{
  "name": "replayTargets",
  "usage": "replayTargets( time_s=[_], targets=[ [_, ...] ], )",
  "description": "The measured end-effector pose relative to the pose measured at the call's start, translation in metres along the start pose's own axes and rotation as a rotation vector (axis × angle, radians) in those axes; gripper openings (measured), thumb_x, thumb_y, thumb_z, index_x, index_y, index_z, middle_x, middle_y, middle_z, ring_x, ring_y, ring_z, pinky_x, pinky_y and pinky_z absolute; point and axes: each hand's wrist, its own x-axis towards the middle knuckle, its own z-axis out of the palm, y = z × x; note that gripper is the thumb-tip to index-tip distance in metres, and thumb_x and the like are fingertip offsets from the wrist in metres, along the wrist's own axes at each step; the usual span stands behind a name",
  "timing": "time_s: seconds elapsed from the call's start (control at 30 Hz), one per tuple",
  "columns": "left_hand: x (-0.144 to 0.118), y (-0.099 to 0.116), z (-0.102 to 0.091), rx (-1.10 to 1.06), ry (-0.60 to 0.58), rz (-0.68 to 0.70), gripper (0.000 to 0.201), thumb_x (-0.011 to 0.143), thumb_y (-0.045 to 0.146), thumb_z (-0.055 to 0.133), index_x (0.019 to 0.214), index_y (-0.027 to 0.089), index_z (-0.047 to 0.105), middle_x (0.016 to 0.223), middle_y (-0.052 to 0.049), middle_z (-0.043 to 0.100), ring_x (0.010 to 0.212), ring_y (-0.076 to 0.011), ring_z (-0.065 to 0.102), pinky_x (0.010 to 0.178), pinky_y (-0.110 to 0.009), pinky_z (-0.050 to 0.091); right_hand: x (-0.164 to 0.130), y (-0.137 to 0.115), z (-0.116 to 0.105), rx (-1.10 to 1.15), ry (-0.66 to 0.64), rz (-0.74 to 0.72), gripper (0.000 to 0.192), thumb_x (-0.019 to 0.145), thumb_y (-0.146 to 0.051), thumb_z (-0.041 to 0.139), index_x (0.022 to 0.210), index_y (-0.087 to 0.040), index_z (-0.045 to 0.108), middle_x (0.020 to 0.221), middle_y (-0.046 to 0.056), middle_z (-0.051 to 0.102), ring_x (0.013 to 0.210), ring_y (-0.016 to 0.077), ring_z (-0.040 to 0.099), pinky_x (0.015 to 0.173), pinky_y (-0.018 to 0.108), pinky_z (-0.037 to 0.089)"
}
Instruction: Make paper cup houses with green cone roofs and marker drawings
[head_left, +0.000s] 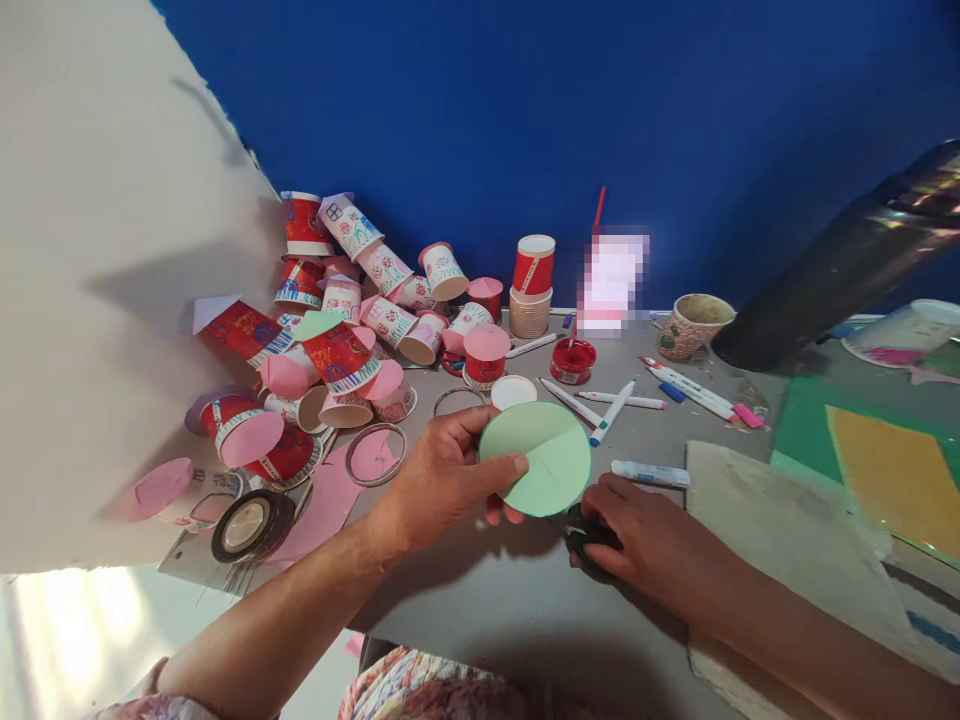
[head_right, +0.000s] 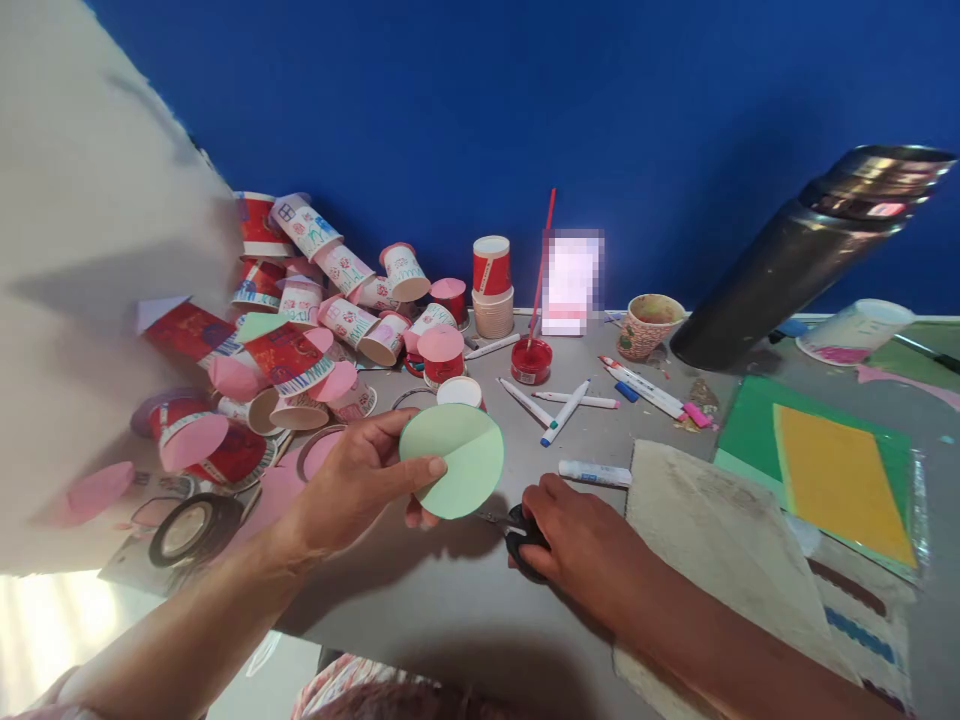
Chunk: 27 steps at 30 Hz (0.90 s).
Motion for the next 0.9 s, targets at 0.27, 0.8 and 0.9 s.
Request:
replayTargets(
  time_s=[0.27, 0.8, 0.9],
  targets=[
    [0.022, -0.019, 0.022, -0.318, 0.055, -0.058, 0.037, 0.069, 0.026, 0.088, 0.1, 0.013, 0.072, 0.082, -0.004, 0.072, 0.064, -0.0144, 0.066, 0.055, -0.026, 0.06, 0.004, 0.002, -0.01, 0.204, -0.087, -0.04, 0.012, 0.083, -0.011, 0.063, 0.086, -0.022, 0.058, 0.088, 0.001, 0.066, 0.075, 0.0172, 0.059, 0.065, 0.028, 0.033],
    [0.022, -0.051, 0.042, -0.38, 0.004, -0.09, 0.036, 0.076, 0.03, 0.082, 0.104, 0.015, 0.066, 0.083, -0.002, 0.066, 0.064, -0.01, 0.055, 0.06, -0.023, 0.047, 0.008, -0.013, -0.029, 0.988, 0.086, 0.11, 0.026, 0.087, -0.043, 0.068, 0.09, -0.018, 0.065, 0.074, -0.002, 0.061, 0.062, 0.0123, 0.051, 0.056, 0.024, 0.041],
    [0.022, -0.051, 0.039, -0.392, 0.012, -0.128, 0.034, 0.073, 0.028, 0.083, 0.1, 0.017, 0.066, 0.086, -0.002, 0.067, 0.067, -0.0113, 0.059, 0.065, -0.024, 0.049, 0.009, -0.009, -0.035, 0.976, 0.09, 0.124, 0.02, 0.085, -0.038, 0.066, 0.087, -0.018, 0.064, 0.074, -0.003, 0.06, 0.061, 0.0117, 0.051, 0.056, 0.024, 0.042]
  ],
)
